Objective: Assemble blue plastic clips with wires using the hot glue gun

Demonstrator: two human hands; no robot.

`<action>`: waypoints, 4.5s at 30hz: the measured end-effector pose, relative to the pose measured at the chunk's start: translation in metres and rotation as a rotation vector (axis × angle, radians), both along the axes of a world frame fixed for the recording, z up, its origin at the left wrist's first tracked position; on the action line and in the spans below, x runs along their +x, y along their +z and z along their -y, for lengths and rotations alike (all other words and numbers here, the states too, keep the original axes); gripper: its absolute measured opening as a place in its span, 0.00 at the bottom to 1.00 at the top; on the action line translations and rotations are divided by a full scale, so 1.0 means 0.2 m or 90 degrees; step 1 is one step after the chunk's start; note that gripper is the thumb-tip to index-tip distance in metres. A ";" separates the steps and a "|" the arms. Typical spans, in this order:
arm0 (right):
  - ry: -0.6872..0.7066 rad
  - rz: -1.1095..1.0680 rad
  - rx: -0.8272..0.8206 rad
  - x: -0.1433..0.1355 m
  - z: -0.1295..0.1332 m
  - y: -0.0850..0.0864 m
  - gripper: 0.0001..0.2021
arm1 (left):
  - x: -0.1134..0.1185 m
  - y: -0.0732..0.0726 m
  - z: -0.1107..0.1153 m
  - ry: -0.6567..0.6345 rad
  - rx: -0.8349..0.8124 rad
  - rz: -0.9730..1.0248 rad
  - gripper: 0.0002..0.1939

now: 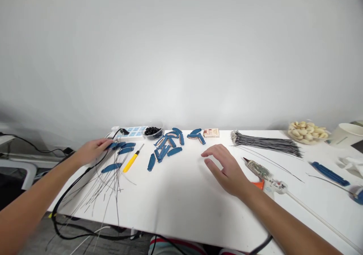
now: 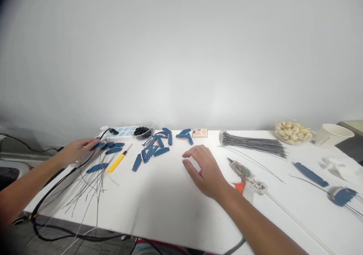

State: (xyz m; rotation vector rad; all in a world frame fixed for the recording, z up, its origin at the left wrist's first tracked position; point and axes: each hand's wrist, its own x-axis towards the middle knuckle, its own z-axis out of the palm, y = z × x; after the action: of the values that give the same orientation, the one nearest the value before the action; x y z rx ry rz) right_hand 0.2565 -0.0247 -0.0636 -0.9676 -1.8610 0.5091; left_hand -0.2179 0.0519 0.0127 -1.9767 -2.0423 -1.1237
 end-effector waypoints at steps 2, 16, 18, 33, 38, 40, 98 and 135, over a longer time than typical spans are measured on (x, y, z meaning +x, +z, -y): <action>0.000 0.005 0.005 0.00 0.00 0.00 0.07 | -0.03 -0.03 -0.01 -0.014 -0.107 -0.059 0.22; -0.033 0.042 0.006 -0.03 -0.02 0.01 0.07 | 0.53 -0.23 0.26 -0.095 -0.269 -0.290 0.21; -0.066 0.045 -0.011 0.01 -0.05 0.02 0.08 | 0.57 -0.26 0.28 -0.091 -0.368 -0.284 0.24; -0.250 0.294 -0.372 0.66 -0.33 -0.07 0.12 | 0.93 -0.28 0.60 -0.380 -0.523 -0.241 0.13; -0.215 0.260 -0.352 0.66 -0.35 0.04 0.12 | 1.17 -0.31 0.34 -0.417 -0.472 -0.193 0.14; -0.218 0.208 -0.309 0.63 -0.31 0.11 0.11 | 1.26 -0.34 0.23 -0.384 -0.436 -0.178 0.15; 0.014 0.004 -0.098 -0.08 0.03 -0.04 0.09 | 1.24 -0.43 0.24 -0.714 -0.111 0.172 0.11; -0.004 -0.053 -0.143 -0.07 0.04 0.01 0.05 | 1.25 -0.44 0.25 -0.700 -0.027 0.115 0.08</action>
State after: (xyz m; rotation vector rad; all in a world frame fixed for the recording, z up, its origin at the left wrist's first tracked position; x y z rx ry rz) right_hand 0.2425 -0.0324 -0.0613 -1.0828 -1.7521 0.7560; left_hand 0.0312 0.0020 -0.0747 -3.1968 -0.8885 -1.3873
